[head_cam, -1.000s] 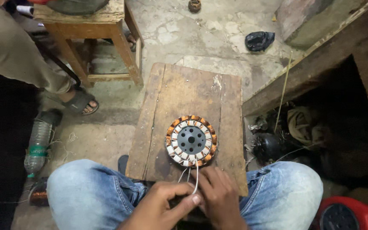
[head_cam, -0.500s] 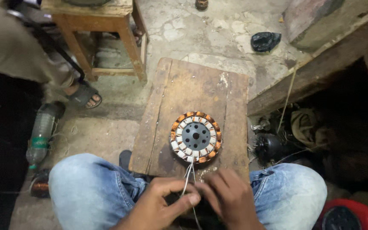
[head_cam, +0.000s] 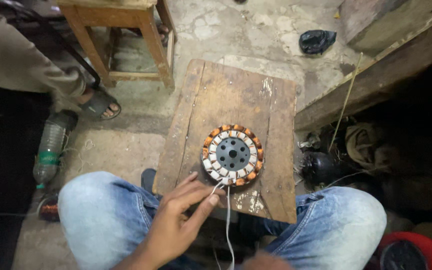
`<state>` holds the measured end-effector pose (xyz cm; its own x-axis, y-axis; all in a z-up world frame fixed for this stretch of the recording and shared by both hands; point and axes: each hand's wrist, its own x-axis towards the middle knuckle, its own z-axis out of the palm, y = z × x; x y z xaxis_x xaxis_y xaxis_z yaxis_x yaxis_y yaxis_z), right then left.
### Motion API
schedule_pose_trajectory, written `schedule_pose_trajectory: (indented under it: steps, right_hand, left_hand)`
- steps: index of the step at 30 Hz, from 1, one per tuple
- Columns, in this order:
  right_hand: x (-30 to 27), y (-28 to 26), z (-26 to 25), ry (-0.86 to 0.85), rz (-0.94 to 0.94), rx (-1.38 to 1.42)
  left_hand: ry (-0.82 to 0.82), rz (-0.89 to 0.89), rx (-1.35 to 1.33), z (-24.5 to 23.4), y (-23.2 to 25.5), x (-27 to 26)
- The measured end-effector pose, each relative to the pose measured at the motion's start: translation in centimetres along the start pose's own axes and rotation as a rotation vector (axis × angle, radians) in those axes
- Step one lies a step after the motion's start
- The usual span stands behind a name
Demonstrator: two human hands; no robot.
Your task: The person sits on the floor and winds a white wire around the slots of a motor stator placed on a wooden board. The person repeatedly threads the wire through the stator slots and pulls it tight by hand.
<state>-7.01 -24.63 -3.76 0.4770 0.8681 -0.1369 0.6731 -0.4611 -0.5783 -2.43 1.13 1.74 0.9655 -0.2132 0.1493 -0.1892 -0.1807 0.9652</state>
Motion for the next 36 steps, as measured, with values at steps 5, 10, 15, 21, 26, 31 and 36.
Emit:
schedule_pose_trajectory:
  steps: [5, 10, 15, 21, 26, 31, 36]
  right_hand:
    - [2.0, -1.6, -3.2, 0.775, 0.129, -0.198]
    - [5.4, -1.5, -4.0, 0.805, 0.085, -0.233]
    - [5.5, -1.2, -3.3, 0.847, 0.085, -0.285]
    - [5.8, -1.0, -3.5, 0.864, 0.043, -0.21]
    - [6.3, 0.0, -5.7, 0.857, 0.066, -0.068]
    - [7.2, 1.5, -7.9, 0.853, 0.137, -0.059]
    - [8.2, 1.3, -8.1, 0.865, 0.162, -0.045]
  left_hand:
    - [-0.073, -0.074, -0.072, 1.5, 0.3, -0.7]
    - [-0.024, -0.113, -0.177, 2.2, -0.4, -1.0]
    - [-0.087, -0.136, -0.174, 1.9, -0.9, -0.9]
    - [-0.02, 0.043, 0.007, 0.4, 1.0, 0.6]
    - [0.001, 0.318, 0.301, -1.9, 2.2, 4.8]
    - [0.008, 0.369, 0.476, -2.3, 1.4, 7.6]
    - [-0.035, 0.356, 0.539, -1.7, -0.2, 5.2]
